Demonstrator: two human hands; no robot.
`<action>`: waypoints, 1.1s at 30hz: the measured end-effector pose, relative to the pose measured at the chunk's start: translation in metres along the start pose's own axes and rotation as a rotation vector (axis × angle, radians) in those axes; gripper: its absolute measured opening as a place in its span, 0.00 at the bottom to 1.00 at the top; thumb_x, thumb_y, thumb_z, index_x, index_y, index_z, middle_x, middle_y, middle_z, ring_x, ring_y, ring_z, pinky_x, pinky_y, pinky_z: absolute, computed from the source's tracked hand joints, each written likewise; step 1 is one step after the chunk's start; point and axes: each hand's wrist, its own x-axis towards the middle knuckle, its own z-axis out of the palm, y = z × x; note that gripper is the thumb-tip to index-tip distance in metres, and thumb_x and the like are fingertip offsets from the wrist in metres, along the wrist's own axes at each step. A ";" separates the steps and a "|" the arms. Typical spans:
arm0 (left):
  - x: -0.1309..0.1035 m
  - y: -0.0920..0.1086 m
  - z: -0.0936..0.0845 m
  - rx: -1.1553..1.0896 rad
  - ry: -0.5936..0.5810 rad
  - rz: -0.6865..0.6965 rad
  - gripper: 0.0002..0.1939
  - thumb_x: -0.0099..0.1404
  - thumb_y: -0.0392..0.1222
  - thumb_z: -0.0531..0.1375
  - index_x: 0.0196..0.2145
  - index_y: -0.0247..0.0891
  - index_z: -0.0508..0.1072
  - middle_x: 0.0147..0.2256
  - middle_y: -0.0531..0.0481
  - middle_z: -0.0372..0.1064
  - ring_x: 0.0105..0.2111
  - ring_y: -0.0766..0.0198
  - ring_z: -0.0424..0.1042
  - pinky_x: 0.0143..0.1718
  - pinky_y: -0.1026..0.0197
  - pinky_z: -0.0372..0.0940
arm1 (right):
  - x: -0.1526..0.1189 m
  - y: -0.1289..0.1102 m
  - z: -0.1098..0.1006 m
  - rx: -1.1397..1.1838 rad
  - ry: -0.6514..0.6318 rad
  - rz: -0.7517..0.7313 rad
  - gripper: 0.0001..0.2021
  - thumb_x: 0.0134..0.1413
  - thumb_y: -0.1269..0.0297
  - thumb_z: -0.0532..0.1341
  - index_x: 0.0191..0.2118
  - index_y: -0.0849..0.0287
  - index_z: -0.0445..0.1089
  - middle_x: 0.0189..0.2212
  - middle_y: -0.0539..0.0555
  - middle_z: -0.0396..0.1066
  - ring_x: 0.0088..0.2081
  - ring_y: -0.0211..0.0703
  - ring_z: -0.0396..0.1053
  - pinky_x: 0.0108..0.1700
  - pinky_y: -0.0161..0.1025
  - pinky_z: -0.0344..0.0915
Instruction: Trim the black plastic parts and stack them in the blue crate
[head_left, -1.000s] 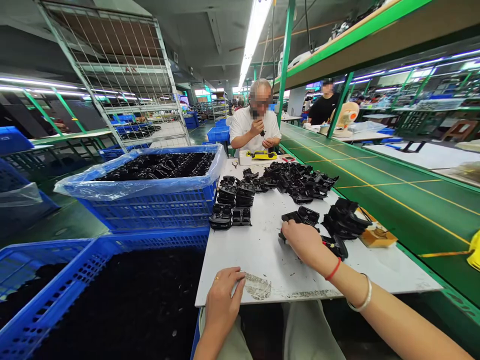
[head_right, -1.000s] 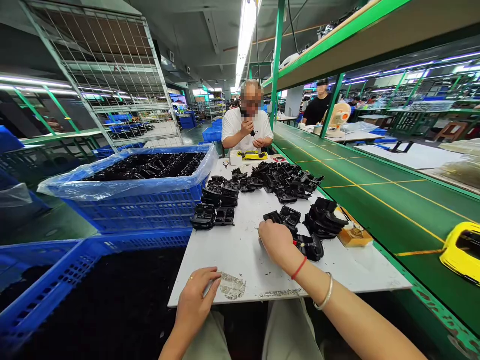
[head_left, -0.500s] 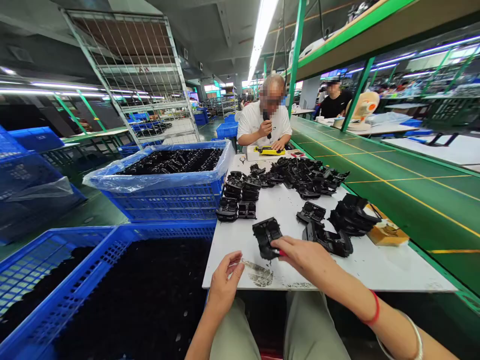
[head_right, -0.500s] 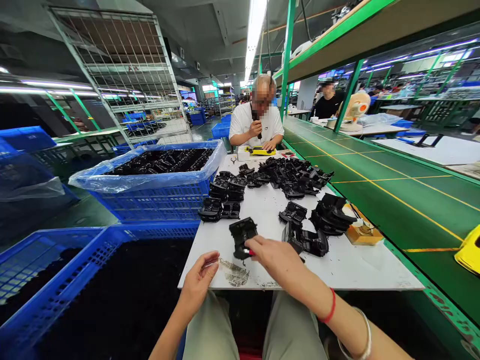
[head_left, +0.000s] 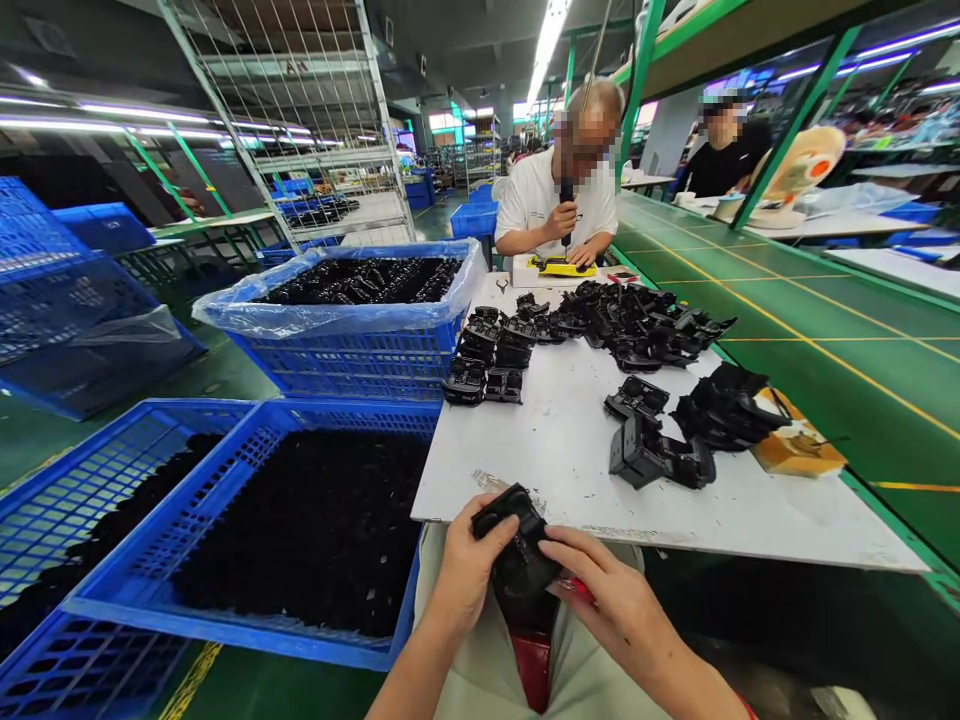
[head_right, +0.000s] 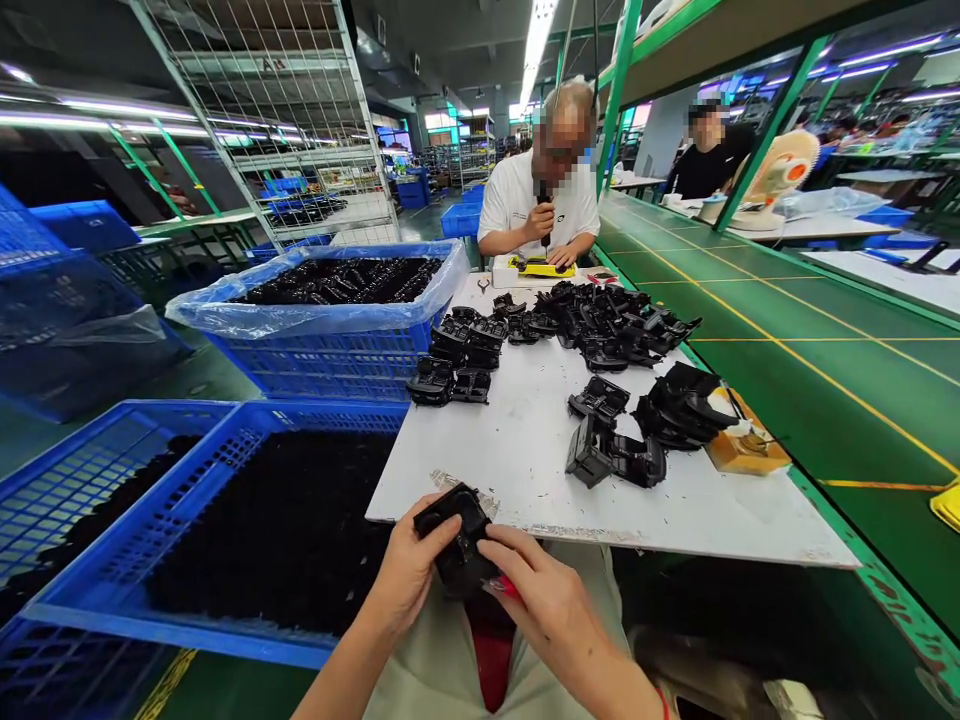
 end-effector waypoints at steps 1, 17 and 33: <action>-0.002 -0.002 0.002 -0.029 0.051 0.008 0.21 0.53 0.48 0.71 0.41 0.35 0.76 0.36 0.48 0.76 0.38 0.60 0.73 0.42 0.60 0.68 | -0.004 0.001 0.001 0.050 0.047 0.077 0.17 0.63 0.69 0.56 0.56 0.53 0.66 0.54 0.60 0.70 0.43 0.41 0.76 0.46 0.36 0.75; -0.058 -0.081 0.003 0.064 0.259 0.168 0.29 0.56 0.52 0.68 0.51 0.36 0.68 0.47 0.39 0.73 0.47 0.51 0.75 0.48 0.53 0.71 | -0.018 -0.004 0.024 0.638 0.074 0.821 0.23 0.56 0.45 0.60 0.50 0.57 0.67 0.37 0.53 0.74 0.18 0.31 0.61 0.19 0.33 0.61; -0.044 -0.023 -0.015 0.382 -0.325 -0.005 0.23 0.57 0.58 0.65 0.44 0.39 0.73 0.41 0.46 0.76 0.42 0.55 0.74 0.44 0.59 0.69 | -0.004 -0.022 0.004 0.471 -0.183 0.560 0.16 0.59 0.54 0.60 0.49 0.55 0.69 0.35 0.50 0.73 0.35 0.41 0.68 0.38 0.36 0.64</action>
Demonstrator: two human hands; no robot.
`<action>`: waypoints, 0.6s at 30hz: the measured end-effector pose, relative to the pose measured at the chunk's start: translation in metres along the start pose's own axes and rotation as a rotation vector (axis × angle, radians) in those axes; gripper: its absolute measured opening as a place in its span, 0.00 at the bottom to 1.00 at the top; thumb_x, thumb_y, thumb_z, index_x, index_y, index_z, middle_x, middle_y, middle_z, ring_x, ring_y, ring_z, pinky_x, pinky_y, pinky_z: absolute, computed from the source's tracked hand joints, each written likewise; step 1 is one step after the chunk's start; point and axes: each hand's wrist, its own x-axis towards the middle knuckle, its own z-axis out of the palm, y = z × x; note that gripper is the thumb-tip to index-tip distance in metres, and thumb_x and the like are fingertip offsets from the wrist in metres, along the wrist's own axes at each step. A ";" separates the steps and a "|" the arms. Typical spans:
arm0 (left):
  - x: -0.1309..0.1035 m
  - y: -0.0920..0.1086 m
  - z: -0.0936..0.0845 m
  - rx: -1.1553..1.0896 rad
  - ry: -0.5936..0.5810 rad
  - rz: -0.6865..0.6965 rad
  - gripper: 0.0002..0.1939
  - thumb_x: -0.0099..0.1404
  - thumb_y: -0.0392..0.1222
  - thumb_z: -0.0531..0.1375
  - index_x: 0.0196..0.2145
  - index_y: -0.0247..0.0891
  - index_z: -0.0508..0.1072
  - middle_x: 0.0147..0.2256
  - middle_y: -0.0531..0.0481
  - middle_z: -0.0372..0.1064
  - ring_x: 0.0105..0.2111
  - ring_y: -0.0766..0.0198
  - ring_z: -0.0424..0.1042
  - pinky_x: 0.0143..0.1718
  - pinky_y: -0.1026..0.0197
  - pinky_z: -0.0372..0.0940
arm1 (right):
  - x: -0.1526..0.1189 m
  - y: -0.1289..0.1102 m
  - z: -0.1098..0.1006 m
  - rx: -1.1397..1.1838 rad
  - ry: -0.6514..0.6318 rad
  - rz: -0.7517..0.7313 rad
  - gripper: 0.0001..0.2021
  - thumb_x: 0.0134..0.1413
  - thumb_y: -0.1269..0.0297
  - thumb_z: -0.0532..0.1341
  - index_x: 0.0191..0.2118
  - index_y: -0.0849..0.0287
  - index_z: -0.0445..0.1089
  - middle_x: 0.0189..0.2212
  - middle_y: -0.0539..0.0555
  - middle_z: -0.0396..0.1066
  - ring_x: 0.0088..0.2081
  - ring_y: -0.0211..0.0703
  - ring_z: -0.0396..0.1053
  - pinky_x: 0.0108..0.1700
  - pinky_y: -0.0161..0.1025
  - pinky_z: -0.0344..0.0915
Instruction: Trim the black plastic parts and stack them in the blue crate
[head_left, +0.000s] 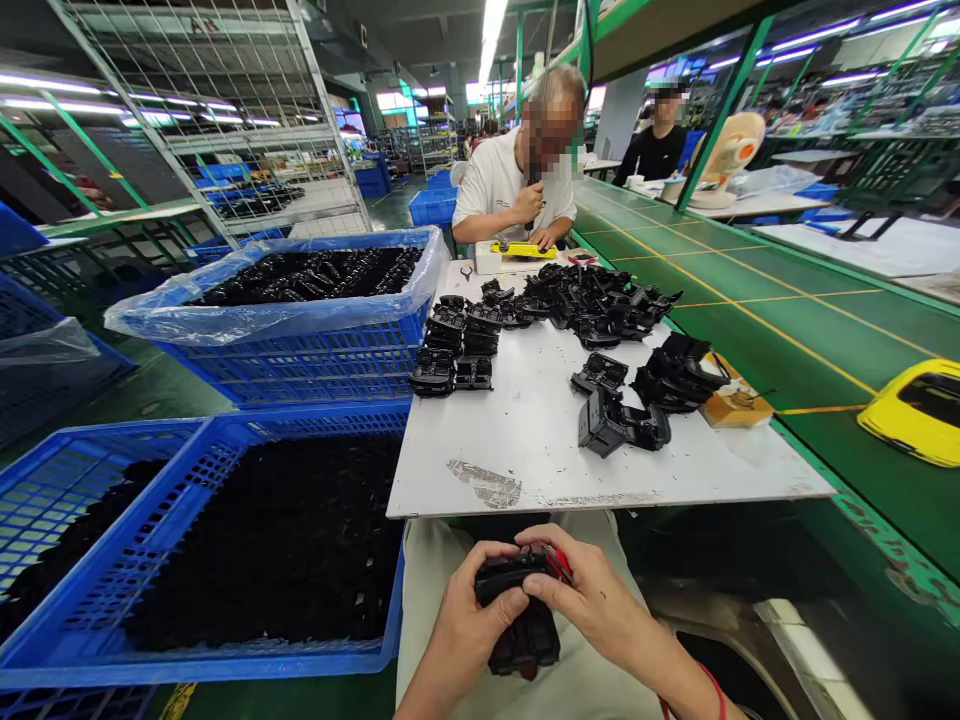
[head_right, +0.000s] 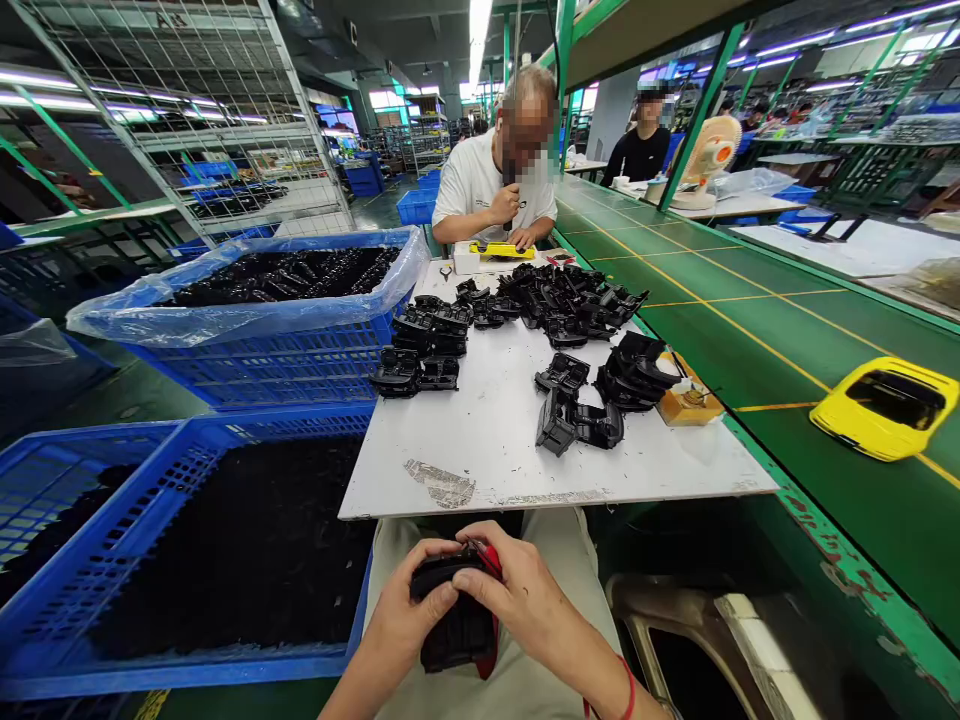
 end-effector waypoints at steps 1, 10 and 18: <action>0.001 0.000 0.001 -0.022 0.013 0.002 0.23 0.58 0.58 0.65 0.44 0.39 0.73 0.41 0.46 0.76 0.43 0.55 0.74 0.44 0.59 0.69 | 0.001 0.000 0.001 0.006 0.022 0.003 0.16 0.59 0.53 0.60 0.49 0.56 0.68 0.35 0.50 0.73 0.35 0.41 0.68 0.38 0.36 0.64; 0.017 0.013 0.003 -0.096 0.076 0.020 0.27 0.50 0.54 0.71 0.44 0.39 0.74 0.41 0.46 0.77 0.41 0.56 0.75 0.44 0.59 0.70 | 0.013 -0.006 0.004 0.012 0.103 -0.046 0.13 0.64 0.53 0.54 0.45 0.56 0.65 0.38 0.52 0.74 0.39 0.42 0.70 0.41 0.37 0.64; 0.030 0.016 -0.005 -0.011 0.119 0.025 0.23 0.48 0.49 0.73 0.41 0.37 0.79 0.36 0.47 0.80 0.37 0.56 0.77 0.39 0.60 0.72 | 0.018 0.003 -0.015 0.002 0.135 -0.039 0.16 0.68 0.51 0.46 0.46 0.56 0.63 0.37 0.52 0.72 0.28 0.37 0.67 0.37 0.38 0.64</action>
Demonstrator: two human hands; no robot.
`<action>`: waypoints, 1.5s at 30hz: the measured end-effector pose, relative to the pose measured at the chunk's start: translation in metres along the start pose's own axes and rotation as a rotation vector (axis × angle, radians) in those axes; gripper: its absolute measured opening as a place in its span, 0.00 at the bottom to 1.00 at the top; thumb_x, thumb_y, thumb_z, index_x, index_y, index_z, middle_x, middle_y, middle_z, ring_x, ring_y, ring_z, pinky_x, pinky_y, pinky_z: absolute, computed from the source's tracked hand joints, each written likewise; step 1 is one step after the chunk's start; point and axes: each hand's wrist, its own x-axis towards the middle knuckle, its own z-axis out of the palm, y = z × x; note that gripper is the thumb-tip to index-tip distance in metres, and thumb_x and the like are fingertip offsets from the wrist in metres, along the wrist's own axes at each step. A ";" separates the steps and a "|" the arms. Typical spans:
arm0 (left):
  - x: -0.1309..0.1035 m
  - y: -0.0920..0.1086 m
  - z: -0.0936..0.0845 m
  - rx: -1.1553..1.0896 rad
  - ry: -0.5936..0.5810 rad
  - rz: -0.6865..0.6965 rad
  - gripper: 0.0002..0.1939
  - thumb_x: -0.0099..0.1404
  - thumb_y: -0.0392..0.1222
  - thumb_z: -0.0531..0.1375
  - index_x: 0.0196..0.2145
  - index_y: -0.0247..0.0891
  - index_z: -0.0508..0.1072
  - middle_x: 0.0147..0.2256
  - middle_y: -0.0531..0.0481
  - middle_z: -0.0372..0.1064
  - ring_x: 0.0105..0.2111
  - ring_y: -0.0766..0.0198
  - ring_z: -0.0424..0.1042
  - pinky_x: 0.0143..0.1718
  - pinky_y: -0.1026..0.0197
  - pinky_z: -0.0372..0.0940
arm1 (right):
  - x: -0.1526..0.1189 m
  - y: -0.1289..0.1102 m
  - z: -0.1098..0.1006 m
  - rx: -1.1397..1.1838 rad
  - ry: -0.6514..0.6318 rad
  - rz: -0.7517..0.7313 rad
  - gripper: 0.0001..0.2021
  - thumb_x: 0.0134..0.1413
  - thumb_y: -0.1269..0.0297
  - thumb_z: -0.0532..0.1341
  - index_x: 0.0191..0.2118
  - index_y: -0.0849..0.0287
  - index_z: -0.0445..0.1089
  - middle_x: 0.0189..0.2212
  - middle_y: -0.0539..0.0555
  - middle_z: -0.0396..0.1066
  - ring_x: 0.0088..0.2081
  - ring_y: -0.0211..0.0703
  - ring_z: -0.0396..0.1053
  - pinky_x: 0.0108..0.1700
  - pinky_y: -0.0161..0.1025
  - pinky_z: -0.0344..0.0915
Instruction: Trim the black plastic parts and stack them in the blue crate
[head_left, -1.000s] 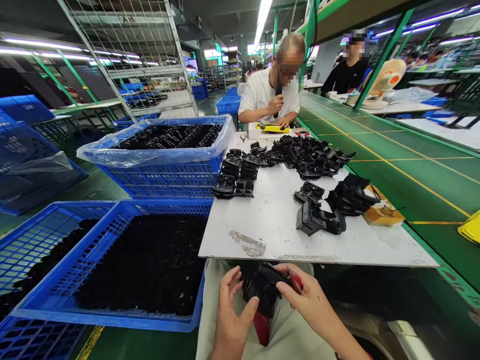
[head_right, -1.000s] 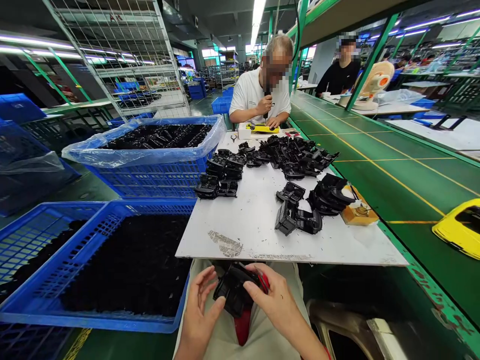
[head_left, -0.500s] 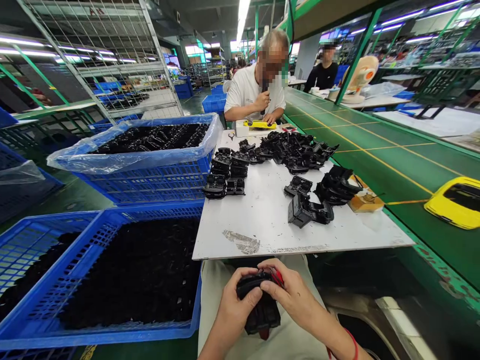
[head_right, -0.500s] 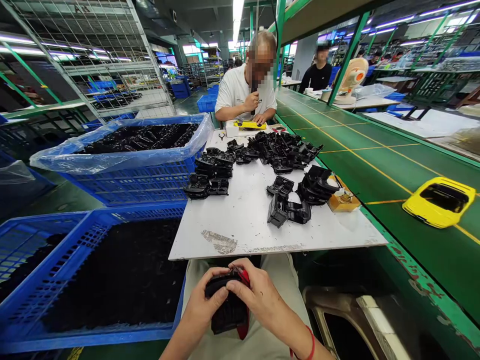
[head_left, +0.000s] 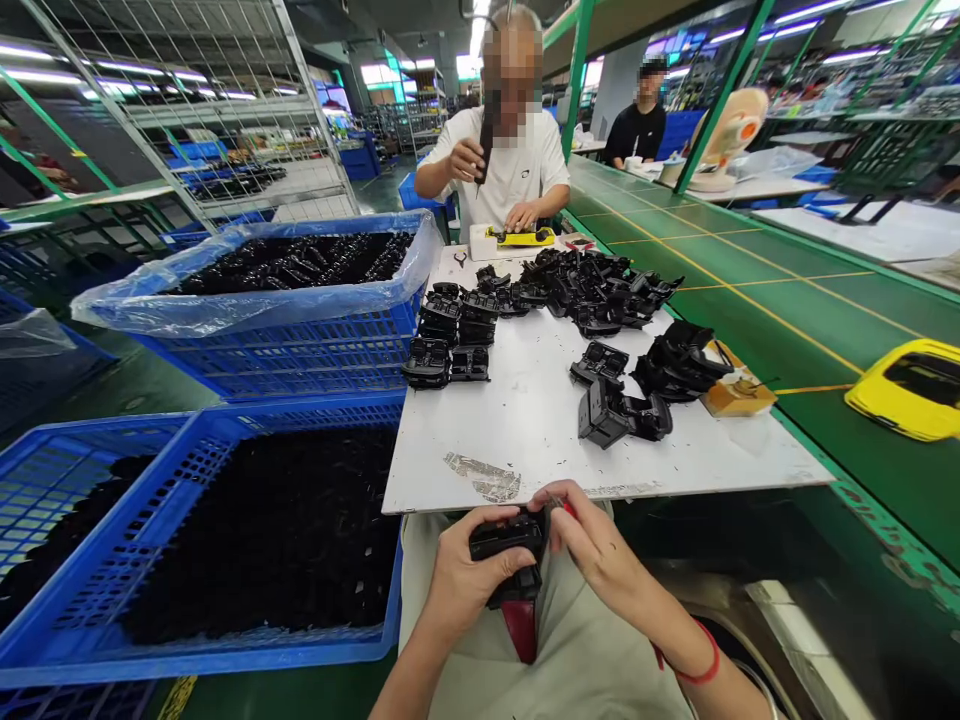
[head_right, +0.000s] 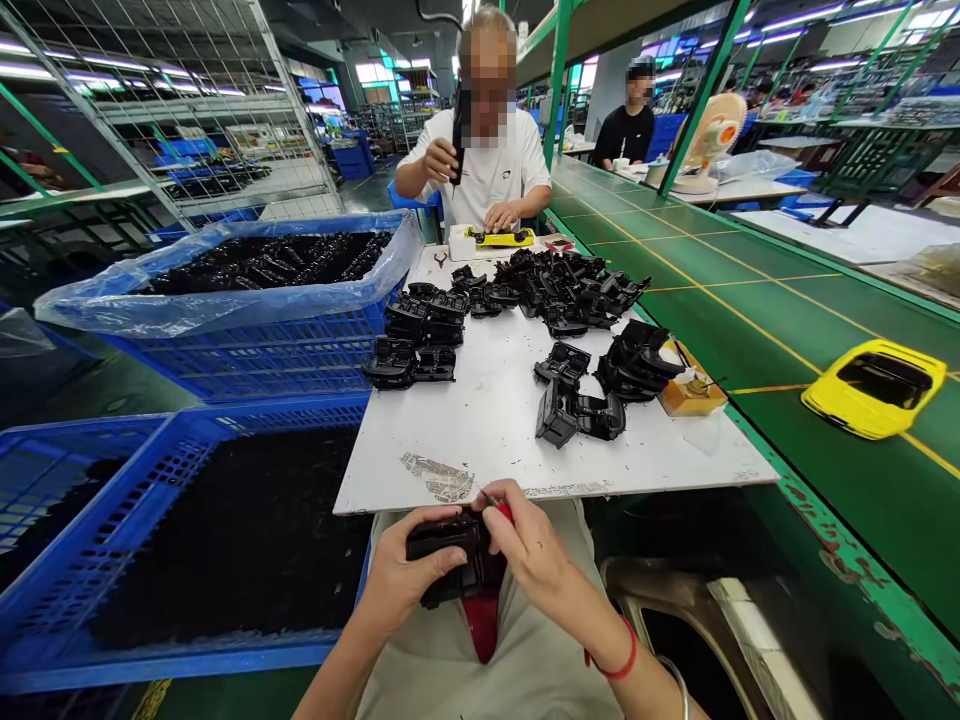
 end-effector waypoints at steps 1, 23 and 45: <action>0.001 0.000 -0.003 0.039 0.010 0.014 0.22 0.49 0.49 0.72 0.40 0.37 0.79 0.36 0.46 0.80 0.37 0.56 0.77 0.39 0.60 0.72 | 0.000 0.001 -0.003 -0.007 0.023 0.015 0.16 0.69 0.51 0.45 0.45 0.56 0.62 0.37 0.52 0.72 0.27 0.36 0.66 0.37 0.38 0.64; 0.021 -0.014 -0.034 0.286 -0.051 0.401 0.17 0.56 0.41 0.70 0.43 0.38 0.76 0.43 0.44 0.80 0.43 0.56 0.79 0.47 0.57 0.74 | 0.016 0.015 -0.002 -0.578 -0.221 -0.155 0.21 0.70 0.49 0.43 0.32 0.55 0.62 0.22 0.49 0.65 0.22 0.38 0.60 0.25 0.36 0.52; 0.025 -0.014 -0.037 0.287 -0.113 0.359 0.16 0.57 0.43 0.70 0.43 0.37 0.76 0.43 0.42 0.80 0.42 0.55 0.79 0.46 0.55 0.74 | 0.028 0.017 0.002 -0.681 -0.283 -0.154 0.29 0.67 0.41 0.39 0.31 0.56 0.64 0.20 0.51 0.67 0.20 0.38 0.59 0.23 0.36 0.44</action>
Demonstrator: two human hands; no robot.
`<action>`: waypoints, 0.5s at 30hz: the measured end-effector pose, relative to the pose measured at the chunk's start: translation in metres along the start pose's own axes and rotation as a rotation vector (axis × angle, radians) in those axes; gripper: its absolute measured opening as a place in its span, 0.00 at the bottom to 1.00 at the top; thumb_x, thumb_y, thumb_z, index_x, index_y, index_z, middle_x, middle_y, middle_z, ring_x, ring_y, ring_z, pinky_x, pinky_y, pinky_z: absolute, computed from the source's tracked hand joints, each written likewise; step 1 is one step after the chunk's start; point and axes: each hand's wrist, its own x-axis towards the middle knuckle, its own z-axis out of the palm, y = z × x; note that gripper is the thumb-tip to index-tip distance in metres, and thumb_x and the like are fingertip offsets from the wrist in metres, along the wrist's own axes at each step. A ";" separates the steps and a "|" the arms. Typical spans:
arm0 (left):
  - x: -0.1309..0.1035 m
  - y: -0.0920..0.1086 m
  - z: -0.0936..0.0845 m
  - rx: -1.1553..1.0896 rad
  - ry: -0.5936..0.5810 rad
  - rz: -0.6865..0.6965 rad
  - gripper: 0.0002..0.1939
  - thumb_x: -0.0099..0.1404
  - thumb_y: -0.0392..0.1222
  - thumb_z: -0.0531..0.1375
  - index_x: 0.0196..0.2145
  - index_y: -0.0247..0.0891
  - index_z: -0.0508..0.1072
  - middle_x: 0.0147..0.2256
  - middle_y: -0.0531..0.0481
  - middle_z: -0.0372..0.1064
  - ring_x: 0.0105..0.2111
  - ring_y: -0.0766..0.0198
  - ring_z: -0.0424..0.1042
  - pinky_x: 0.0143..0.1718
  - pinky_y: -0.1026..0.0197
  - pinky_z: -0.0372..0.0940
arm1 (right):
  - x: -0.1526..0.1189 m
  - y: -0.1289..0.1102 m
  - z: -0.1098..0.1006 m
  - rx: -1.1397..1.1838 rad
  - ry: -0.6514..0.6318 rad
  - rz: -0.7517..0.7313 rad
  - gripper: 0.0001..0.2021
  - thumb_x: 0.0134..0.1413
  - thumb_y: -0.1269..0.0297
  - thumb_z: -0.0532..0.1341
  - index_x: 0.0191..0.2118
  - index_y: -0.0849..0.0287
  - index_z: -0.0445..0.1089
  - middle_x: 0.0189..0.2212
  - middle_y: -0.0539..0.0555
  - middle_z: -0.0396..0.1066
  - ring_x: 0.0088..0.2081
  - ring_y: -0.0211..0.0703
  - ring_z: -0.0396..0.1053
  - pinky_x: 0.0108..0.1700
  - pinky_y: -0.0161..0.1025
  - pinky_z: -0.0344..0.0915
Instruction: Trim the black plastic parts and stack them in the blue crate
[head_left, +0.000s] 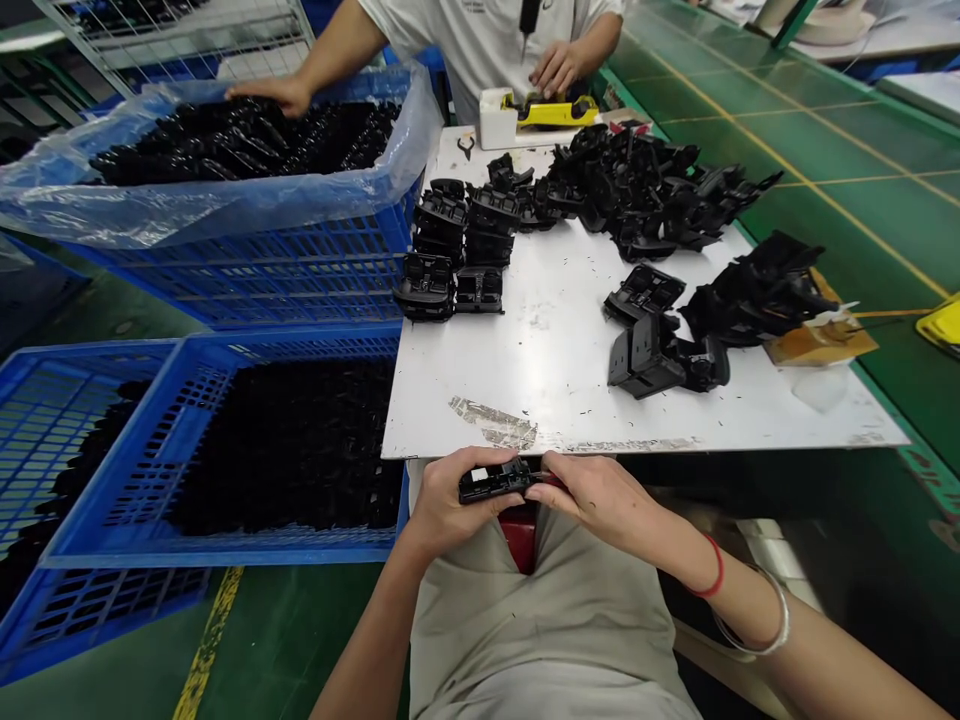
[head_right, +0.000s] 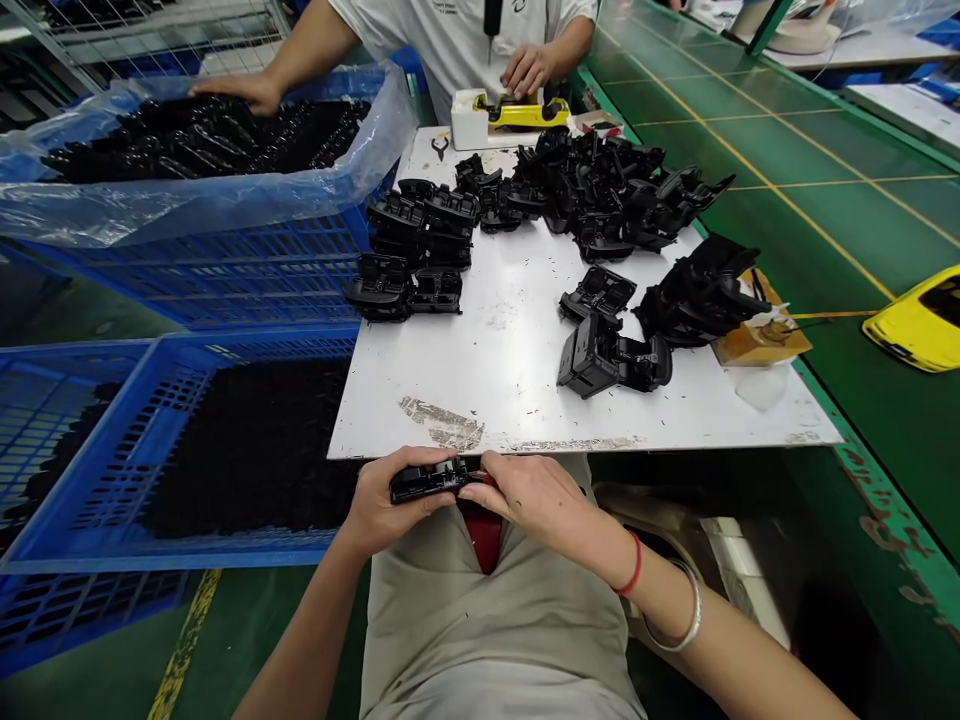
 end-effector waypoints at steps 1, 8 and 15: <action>0.000 0.000 0.000 0.001 -0.003 -0.005 0.17 0.57 0.43 0.70 0.43 0.37 0.76 0.43 0.42 0.80 0.42 0.55 0.79 0.46 0.55 0.74 | 0.000 0.000 0.000 0.001 -0.001 0.003 0.28 0.67 0.41 0.39 0.31 0.56 0.63 0.20 0.50 0.66 0.20 0.38 0.59 0.23 0.36 0.44; 0.000 0.001 0.000 -0.001 -0.010 -0.033 0.17 0.57 0.45 0.69 0.43 0.38 0.76 0.43 0.43 0.80 0.42 0.55 0.79 0.46 0.55 0.75 | 0.000 -0.001 -0.001 0.015 -0.004 0.011 0.26 0.68 0.42 0.41 0.31 0.56 0.63 0.20 0.50 0.66 0.19 0.38 0.59 0.22 0.36 0.44; 0.000 -0.001 0.001 0.002 0.000 -0.006 0.16 0.58 0.44 0.69 0.43 0.38 0.76 0.43 0.43 0.80 0.43 0.55 0.79 0.46 0.56 0.75 | 0.000 -0.001 0.001 -0.052 -0.013 -0.006 0.28 0.68 0.42 0.38 0.32 0.57 0.64 0.21 0.52 0.68 0.20 0.38 0.61 0.22 0.36 0.44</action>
